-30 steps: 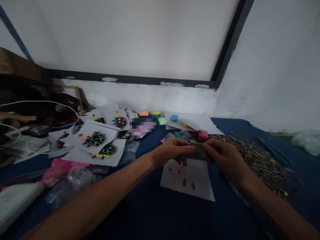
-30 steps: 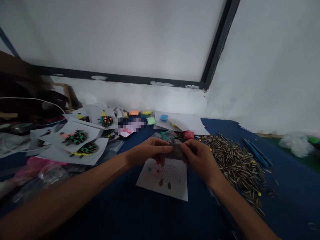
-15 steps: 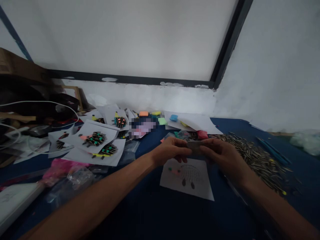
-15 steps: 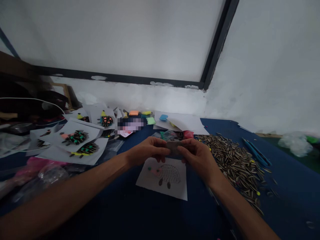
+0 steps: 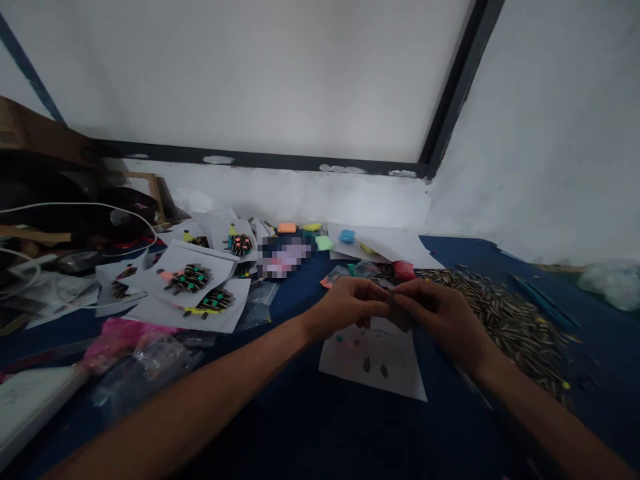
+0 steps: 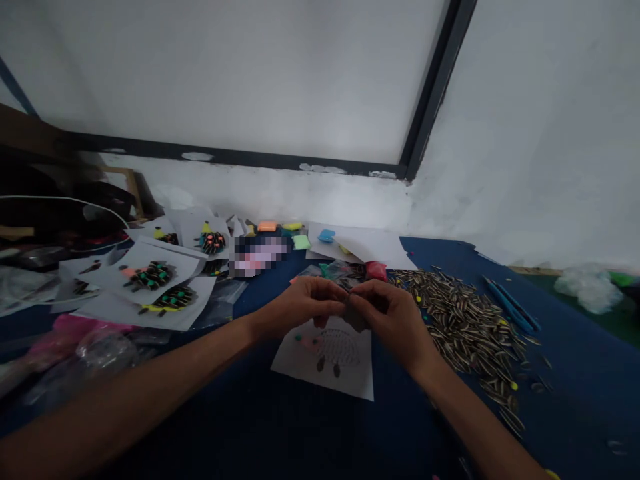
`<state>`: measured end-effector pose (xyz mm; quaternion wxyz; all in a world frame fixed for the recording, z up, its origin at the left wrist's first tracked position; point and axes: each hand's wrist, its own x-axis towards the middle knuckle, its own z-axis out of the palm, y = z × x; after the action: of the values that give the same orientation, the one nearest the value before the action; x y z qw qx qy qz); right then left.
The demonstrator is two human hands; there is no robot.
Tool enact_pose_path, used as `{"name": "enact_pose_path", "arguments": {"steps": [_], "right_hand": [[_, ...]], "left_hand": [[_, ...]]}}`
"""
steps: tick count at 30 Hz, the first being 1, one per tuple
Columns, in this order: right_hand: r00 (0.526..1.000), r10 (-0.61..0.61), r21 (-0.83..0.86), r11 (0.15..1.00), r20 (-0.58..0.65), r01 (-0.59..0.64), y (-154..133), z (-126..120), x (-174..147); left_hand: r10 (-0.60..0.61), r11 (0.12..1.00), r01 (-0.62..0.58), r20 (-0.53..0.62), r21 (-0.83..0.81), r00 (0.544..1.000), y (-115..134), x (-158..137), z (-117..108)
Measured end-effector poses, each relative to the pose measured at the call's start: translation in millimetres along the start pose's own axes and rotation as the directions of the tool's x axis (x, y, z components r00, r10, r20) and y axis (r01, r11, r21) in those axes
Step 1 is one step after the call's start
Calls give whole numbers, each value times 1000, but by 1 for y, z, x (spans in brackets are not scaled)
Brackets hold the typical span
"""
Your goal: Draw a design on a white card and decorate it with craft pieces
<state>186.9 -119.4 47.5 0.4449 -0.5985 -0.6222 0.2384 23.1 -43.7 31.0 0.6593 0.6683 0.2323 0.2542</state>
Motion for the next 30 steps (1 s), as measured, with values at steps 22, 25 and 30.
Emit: {"name": "enact_pose_path", "arguments": {"steps": [22, 25, 30], "right_hand": [[998, 42, -14, 999, -54, -43, 0, -1, 1], [999, 24, -46, 999, -46, -26, 1, -3, 2], [999, 0, -48, 999, -33, -2, 2, -4, 3]], "left_hand": [[143, 969, -129, -53, 211, 988, -11, 2, 10], [86, 981, -74, -59, 181, 994, -6, 0, 10], [0, 997, 4, -47, 75, 999, 0, -2, 8]]}}
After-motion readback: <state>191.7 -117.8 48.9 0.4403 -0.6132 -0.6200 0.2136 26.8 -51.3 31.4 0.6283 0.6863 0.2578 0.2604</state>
